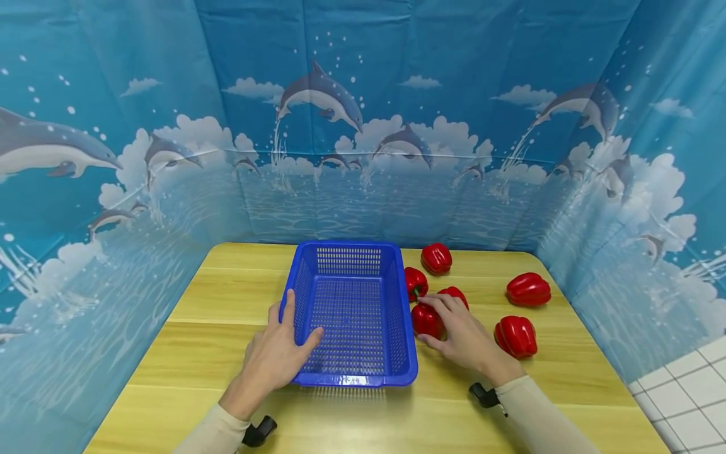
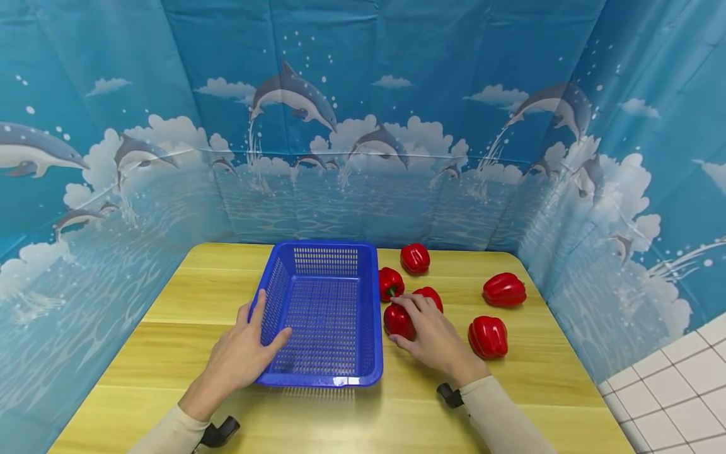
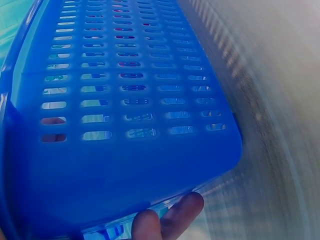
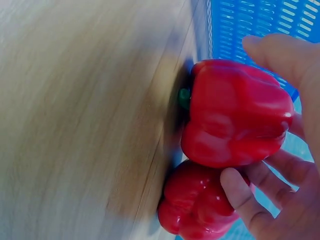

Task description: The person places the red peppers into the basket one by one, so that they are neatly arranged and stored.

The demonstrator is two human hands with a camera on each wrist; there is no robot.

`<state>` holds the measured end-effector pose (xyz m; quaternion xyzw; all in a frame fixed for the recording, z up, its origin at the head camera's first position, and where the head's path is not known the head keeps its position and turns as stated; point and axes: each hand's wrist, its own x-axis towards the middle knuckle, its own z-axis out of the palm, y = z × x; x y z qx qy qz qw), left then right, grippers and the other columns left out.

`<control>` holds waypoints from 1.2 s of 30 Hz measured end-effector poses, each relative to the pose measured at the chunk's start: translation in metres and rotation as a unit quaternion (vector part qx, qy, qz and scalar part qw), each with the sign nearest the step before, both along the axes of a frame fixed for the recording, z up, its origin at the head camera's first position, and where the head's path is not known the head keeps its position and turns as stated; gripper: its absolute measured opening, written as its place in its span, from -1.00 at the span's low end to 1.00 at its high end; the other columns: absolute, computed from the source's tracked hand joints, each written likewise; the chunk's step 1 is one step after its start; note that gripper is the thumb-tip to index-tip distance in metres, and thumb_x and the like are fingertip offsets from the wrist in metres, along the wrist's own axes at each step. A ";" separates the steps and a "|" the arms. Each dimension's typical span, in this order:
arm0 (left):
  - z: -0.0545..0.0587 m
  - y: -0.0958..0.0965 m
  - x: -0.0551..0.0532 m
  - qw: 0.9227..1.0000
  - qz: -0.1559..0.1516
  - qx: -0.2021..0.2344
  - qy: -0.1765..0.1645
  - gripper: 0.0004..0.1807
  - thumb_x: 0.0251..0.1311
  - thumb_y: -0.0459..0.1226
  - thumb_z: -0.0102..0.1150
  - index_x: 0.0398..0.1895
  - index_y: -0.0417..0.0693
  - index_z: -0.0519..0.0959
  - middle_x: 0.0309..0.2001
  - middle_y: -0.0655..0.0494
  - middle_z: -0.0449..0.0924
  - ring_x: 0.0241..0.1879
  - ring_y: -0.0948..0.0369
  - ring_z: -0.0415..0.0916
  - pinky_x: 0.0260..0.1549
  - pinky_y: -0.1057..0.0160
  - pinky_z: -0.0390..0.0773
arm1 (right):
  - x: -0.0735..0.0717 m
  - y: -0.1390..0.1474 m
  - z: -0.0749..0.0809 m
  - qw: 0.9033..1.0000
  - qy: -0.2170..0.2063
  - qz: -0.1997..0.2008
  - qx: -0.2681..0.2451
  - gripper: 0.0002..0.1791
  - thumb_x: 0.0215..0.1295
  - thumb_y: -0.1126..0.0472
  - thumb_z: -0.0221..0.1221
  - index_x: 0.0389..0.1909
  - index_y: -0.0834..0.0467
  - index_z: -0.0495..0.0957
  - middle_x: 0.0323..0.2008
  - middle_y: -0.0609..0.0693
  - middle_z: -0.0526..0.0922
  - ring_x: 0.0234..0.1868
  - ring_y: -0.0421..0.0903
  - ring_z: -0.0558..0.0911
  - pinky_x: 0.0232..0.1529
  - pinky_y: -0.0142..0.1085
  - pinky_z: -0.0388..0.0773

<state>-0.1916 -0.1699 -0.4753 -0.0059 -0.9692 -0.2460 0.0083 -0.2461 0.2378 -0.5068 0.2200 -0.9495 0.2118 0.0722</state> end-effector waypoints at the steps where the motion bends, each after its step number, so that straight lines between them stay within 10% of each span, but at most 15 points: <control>1: 0.000 0.000 0.000 1.000 0.000 0.000 0.001 0.28 0.60 0.41 0.20 1.00 -0.02 -0.23 0.85 -0.41 0.09 -0.59 0.09 0.47 -0.63 0.14 0.47 | 0.000 0.000 0.000 1.000 0.001 0.000 0.003 -0.08 0.42 -0.06 0.64 0.71 -0.05 0.45 0.57 0.09 0.58 0.57 0.20 0.56 0.37 0.33 0.79; 36: -0.001 0.002 0.000 1.000 0.003 -0.001 0.010 0.23 0.63 0.37 0.19 1.00 0.01 -0.21 0.82 -0.41 0.17 -0.55 0.08 0.50 -0.61 0.14 0.48 | 0.004 -0.006 0.001 0.999 -0.033 -0.034 0.024 -0.04 0.32 0.00 0.71 0.67 -0.07 0.47 0.42 0.10 0.64 0.44 0.21 0.67 0.22 0.34 0.86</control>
